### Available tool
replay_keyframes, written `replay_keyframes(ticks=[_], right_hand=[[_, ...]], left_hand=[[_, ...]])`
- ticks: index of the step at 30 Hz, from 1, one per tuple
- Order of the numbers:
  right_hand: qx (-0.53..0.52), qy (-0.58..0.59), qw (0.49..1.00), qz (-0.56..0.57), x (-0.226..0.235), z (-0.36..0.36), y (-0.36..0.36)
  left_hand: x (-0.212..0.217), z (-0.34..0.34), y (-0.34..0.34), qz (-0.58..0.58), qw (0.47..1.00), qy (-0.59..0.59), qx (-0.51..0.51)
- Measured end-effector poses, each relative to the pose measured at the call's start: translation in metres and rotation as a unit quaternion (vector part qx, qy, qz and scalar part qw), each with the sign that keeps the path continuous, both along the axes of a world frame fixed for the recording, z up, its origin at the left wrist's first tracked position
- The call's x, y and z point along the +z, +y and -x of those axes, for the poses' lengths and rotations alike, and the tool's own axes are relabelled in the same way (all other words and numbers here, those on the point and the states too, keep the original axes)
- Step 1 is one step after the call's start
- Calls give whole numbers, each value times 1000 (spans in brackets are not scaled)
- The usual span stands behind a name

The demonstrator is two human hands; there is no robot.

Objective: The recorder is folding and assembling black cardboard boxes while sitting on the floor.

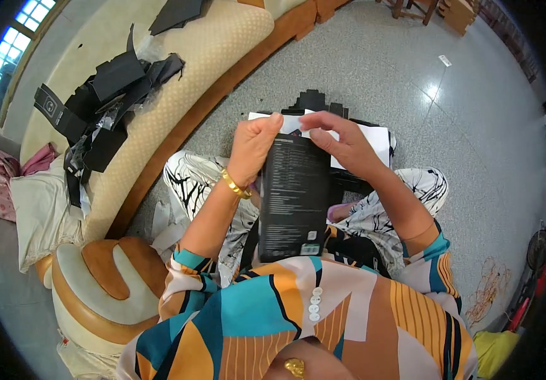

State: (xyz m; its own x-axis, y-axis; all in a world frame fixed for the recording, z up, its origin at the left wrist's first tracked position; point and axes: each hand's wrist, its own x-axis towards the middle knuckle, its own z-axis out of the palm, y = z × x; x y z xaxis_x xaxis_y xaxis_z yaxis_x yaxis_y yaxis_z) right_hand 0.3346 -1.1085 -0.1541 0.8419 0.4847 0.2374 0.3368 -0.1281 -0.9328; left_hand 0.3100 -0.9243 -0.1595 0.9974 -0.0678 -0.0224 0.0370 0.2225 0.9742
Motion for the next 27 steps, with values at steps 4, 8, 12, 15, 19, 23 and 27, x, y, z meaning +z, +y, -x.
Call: replay_keyframes(ticks=[4, 8, 12, 15, 19, 23, 27], right_hand=[[70, 17, 990, 123, -5, 8, 6], [129, 98, 985, 56, -10, 3, 1], [149, 177, 971, 50, -6, 1, -7], [155, 96, 979, 90, 20, 2, -2], [155, 138, 967, 148, 28, 1, -5], [156, 225, 953, 132, 28, 10, -4], [169, 244, 947, 122, 26, 18, 19]], left_hand=[[-18, 1, 1, -142, 987, -82, -1], [-20, 4, 5, -94, 993, -64, 13], [-12, 9, 2, -288, 944, -163, -2], [-3, 9, -17, -309, 929, -200, 45], [-3, 10, -31, -346, 902, -250, 60], [2, 21, -31, -338, 918, -184, 97], [-3, 29, -13, -321, 930, -153, 97]])
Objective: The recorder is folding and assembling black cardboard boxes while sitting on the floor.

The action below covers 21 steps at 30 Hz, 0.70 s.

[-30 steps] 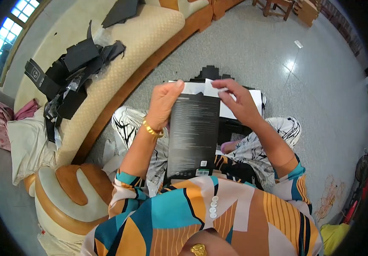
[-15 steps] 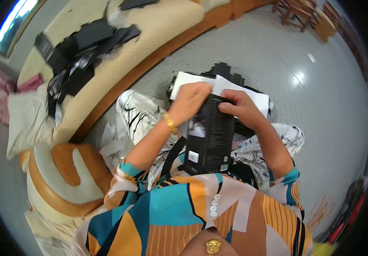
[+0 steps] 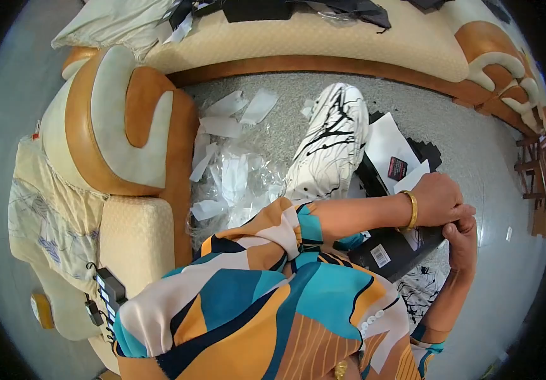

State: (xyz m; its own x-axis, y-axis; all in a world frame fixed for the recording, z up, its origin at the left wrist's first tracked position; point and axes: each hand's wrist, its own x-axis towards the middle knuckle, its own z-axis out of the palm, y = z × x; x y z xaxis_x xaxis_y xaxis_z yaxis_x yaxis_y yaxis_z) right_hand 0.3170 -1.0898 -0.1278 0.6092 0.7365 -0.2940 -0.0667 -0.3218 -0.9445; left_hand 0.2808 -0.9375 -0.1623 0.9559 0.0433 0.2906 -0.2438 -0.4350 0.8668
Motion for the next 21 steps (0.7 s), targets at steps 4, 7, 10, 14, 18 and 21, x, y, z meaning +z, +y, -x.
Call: replay_keyframes(ticks=[4, 7, 10, 14, 18, 21], right_hand=[[-12, -35, 999, 23, 2, 15, 34], [28, -68, 997, 35, -10, 14, 42], [27, -164, 985, 46, -3, 19, 41], [65, -565, 821, 54, 1, 28, 41], [18, -296, 951, 84, -1, 24, 34], [39, -201, 979, 16, -9, 1, 22]], left_hand=[[-18, 6, 18, 80, 996, -19, 22], [-25, 12, 26, 114, 993, 15, 35], [-29, 13, 22, 184, 981, -5, 56], [-41, 6, 16, 130, 990, 28, 46], [-43, 5, 17, 53, 997, -32, 47], [-39, 1, 12, 194, 981, -7, 11]])
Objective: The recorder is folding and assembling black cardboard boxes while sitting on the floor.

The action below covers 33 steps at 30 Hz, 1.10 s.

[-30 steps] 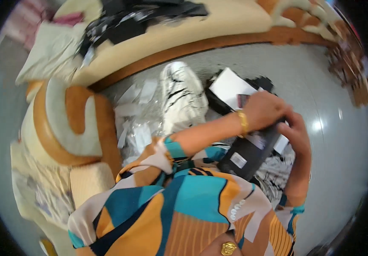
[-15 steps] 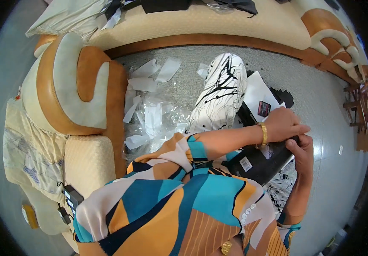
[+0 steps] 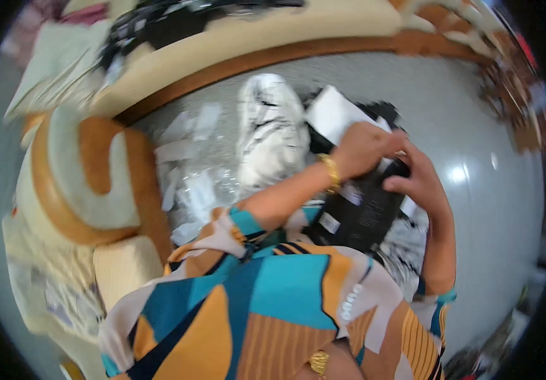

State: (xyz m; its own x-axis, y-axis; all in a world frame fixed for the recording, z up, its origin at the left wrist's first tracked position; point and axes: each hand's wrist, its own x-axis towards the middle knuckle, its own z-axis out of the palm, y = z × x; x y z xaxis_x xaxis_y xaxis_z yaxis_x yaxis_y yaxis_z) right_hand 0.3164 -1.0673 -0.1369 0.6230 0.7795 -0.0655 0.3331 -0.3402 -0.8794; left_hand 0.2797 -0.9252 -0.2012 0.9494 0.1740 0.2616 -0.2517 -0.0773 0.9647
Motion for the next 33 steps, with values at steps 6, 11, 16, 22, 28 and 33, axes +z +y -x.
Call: replay_keyframes(ticks=[6, 11, 16, 22, 28, 33], right_hand=[[125, 137, 979, 89, 21, -13, -23], [128, 121, 981, 77, 20, -10, -31], [134, 18, 988, 69, 28, 0, -35], [120, -46, 985, 114, 38, 8, -37], [40, 131, 989, -58, 32, -15, -44], [302, 143, 929, 160, 60, -40, -55]], left_hand=[[15, 0, -7, -36, 999, 17, -15], [10, -3, -11, -86, 996, 4, -8], [16, -1, -17, -122, 992, 6, -10], [21, -2, -18, -156, 988, 12, -14], [29, -12, -11, -73, 997, 8, 11], [43, -4, -33, -103, 992, -63, 47]])
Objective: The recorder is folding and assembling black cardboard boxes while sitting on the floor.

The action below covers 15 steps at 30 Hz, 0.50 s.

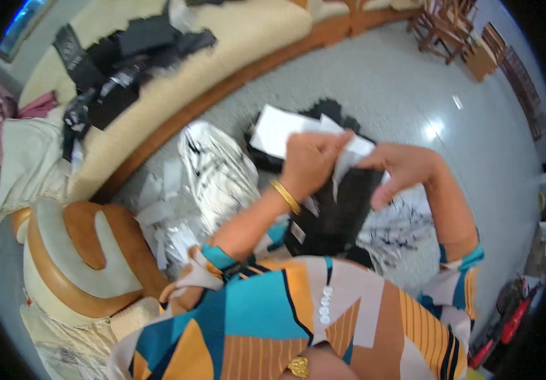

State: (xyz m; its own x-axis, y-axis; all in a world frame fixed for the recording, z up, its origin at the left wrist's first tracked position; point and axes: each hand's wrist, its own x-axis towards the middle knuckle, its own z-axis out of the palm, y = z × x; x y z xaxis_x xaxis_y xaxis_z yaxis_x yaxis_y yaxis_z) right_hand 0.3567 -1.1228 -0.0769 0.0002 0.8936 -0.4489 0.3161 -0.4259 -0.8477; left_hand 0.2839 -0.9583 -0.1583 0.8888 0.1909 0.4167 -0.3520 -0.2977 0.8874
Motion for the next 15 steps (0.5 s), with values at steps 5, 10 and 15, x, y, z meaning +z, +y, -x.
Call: replay_keyframes(ticks=[5, 10, 15], right_hand=[[69, -142, 986, -61, 53, -3, 16], [121, -283, 951, 2, 49, 20, 19], [-4, -489, 867, 93, -24, 34, 27]], left_hand=[[43, -5, -8, -142, 969, -193, 61], [49, 12, -8, -195, 963, -162, 92], [-35, -7, -8, -106, 983, 131, 77]])
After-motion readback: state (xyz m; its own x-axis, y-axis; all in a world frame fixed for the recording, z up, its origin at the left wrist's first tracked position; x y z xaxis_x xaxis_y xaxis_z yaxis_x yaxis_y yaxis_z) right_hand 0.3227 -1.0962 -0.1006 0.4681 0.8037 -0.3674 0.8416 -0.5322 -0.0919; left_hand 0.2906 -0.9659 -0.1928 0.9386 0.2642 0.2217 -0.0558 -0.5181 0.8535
